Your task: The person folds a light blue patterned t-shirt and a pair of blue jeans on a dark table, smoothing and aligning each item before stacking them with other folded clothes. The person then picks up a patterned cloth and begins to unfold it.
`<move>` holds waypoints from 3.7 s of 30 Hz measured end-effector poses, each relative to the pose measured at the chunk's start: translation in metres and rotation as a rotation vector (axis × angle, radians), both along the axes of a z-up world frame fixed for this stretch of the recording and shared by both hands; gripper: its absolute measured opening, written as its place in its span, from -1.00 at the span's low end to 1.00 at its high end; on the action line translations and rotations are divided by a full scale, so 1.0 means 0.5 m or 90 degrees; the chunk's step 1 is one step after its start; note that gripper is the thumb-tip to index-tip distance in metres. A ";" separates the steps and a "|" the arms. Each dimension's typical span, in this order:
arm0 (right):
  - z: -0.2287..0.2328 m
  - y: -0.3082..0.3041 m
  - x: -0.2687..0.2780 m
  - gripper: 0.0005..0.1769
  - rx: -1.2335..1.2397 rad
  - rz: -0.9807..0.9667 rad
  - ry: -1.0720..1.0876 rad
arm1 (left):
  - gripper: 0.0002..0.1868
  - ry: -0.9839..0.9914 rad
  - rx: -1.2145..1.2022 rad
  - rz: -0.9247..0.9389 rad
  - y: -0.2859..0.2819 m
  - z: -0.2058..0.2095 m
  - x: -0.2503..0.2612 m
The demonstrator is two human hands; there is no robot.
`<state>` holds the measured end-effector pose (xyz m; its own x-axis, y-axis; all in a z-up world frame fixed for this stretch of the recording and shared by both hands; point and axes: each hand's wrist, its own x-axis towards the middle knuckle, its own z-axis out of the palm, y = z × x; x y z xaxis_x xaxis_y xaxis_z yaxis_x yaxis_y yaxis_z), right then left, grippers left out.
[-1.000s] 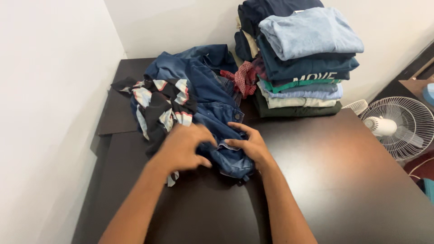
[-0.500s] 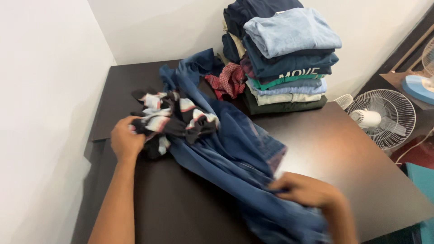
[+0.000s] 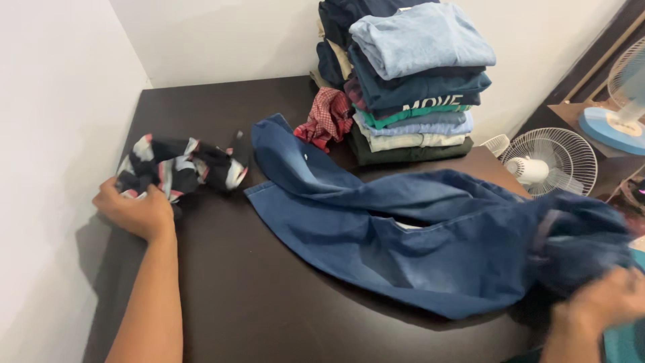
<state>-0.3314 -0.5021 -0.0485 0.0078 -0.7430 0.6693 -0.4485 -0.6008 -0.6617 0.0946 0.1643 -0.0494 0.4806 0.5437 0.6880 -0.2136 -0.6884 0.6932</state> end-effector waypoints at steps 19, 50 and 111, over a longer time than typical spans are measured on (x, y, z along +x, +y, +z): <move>0.056 0.240 0.156 -0.57 0.058 0.171 0.066 | -0.40 0.202 0.279 -0.155 -0.263 0.154 0.203; 0.037 0.228 0.167 -0.57 0.110 0.193 0.069 | -0.71 0.134 0.413 -0.693 -0.400 0.125 -0.311; 0.107 0.233 0.165 0.32 0.130 0.554 0.857 | -0.27 0.227 0.293 -0.416 -0.072 0.103 -0.281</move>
<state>-0.2487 -0.3854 0.0048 0.9224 -0.2706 -0.2755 -0.3277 -0.9259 -0.1878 -0.0459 0.1283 0.0022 0.8270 -0.2113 0.5211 -0.4873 -0.7317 0.4766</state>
